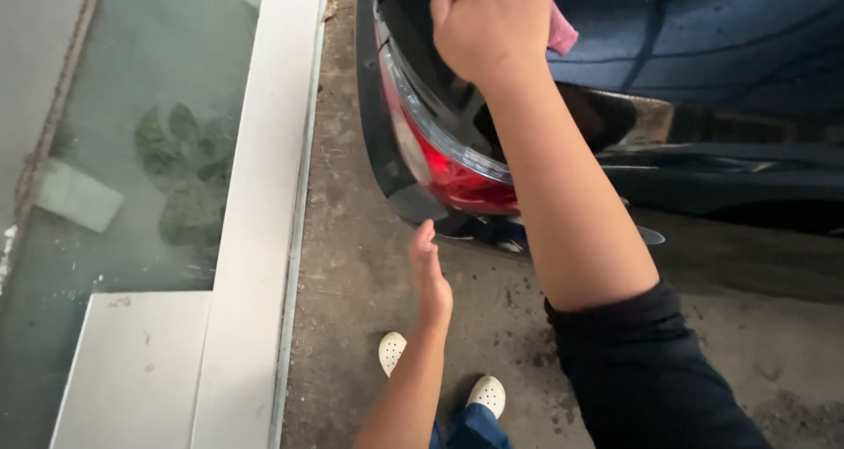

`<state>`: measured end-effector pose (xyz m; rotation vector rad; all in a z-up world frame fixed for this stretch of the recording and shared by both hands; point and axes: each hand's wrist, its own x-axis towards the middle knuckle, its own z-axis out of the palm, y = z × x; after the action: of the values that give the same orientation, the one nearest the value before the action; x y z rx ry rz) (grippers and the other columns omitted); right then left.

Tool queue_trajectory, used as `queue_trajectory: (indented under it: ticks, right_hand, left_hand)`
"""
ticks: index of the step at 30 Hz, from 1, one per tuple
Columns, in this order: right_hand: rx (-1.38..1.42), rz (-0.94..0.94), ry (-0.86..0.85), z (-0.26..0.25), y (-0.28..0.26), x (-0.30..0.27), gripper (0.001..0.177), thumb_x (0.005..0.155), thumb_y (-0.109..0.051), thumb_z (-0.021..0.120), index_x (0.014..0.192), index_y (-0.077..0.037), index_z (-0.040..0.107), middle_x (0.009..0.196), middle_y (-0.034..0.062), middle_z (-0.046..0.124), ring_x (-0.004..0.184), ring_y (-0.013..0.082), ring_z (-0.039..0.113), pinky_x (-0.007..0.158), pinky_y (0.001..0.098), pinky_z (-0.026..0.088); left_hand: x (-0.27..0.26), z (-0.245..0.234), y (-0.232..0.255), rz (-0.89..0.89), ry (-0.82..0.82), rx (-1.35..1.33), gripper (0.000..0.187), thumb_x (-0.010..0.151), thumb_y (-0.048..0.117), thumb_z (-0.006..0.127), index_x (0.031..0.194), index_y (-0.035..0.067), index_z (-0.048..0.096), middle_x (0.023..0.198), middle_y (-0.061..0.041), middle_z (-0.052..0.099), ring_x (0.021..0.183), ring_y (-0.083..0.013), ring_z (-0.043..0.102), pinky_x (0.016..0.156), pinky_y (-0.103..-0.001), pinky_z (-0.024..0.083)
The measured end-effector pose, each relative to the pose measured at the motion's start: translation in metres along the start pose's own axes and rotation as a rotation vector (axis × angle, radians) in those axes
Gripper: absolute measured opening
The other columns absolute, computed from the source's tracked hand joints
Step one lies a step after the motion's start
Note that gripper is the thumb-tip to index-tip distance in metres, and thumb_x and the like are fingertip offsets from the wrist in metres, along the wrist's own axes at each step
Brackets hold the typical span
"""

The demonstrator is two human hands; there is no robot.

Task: Clean the rear of the car using water and a cloth.

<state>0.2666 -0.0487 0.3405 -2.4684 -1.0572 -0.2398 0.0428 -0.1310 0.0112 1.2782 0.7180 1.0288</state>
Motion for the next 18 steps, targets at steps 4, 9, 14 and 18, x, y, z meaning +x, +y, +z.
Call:
queue_trajectory:
  ticks: [4, 9, 14, 18]
  right_hand:
    - [-0.092, -0.595, 0.224, 0.015, 0.024, -0.030, 0.037, 0.107, -0.034, 0.059, 0.142, -0.022, 0.063, 0.129, 0.0100, 0.066, 0.129, 0.0339, 0.058, 0.117, 0.0599, 0.031]
    - [-0.193, -0.616, 0.122, -0.018, 0.063, -0.089, 0.056, 0.103, -0.033, 0.061, 0.159, -0.034, 0.056, 0.130, 0.0085, 0.064, 0.133, 0.0320, 0.056, 0.131, 0.0612, 0.017]
    - [-0.108, -0.171, 0.301, -0.043, 0.069, -0.043, 0.076, 0.089, -0.061, 0.065, 0.154, -0.024, 0.054, 0.146, 0.0248, 0.055, 0.142, 0.0468, 0.044, 0.120, 0.0676, 0.006]
    - [-0.173, -0.047, 0.275, -0.011, 0.051, 0.060, 0.084, 0.097, -0.070, 0.055, 0.160, -0.016, 0.048, 0.150, 0.0318, 0.049, 0.144, 0.0526, 0.037, 0.119, 0.0677, 0.000]
  left_hand:
    - [0.001, 0.001, 0.000, -0.056, 0.007, -0.044, 0.058, 0.109, 0.044, 0.042, 0.148, 0.001, 0.050, 0.153, -0.014, 0.050, 0.142, -0.0266, 0.046, 0.121, -0.040, 0.030]
    - [0.031, 0.003, 0.073, 0.028, -0.017, 0.016, 0.054, 0.111, 0.041, 0.039, 0.145, 0.001, 0.053, 0.151, -0.013, 0.053, 0.142, -0.0256, 0.048, 0.121, -0.038, 0.031]
    - [0.097, 0.002, 0.137, 0.151, -0.080, 0.074, 0.043, 0.110, 0.028, 0.047, 0.144, 0.002, 0.054, 0.148, -0.012, 0.055, 0.139, -0.0238, 0.051, 0.118, -0.036, 0.038]
    - [0.175, 0.011, 0.194, 0.303, -0.136, 0.120, 0.042, 0.111, 0.025, 0.048, 0.146, 0.003, 0.052, 0.150, -0.012, 0.051, 0.139, -0.0239, 0.050, 0.117, -0.035, 0.038]
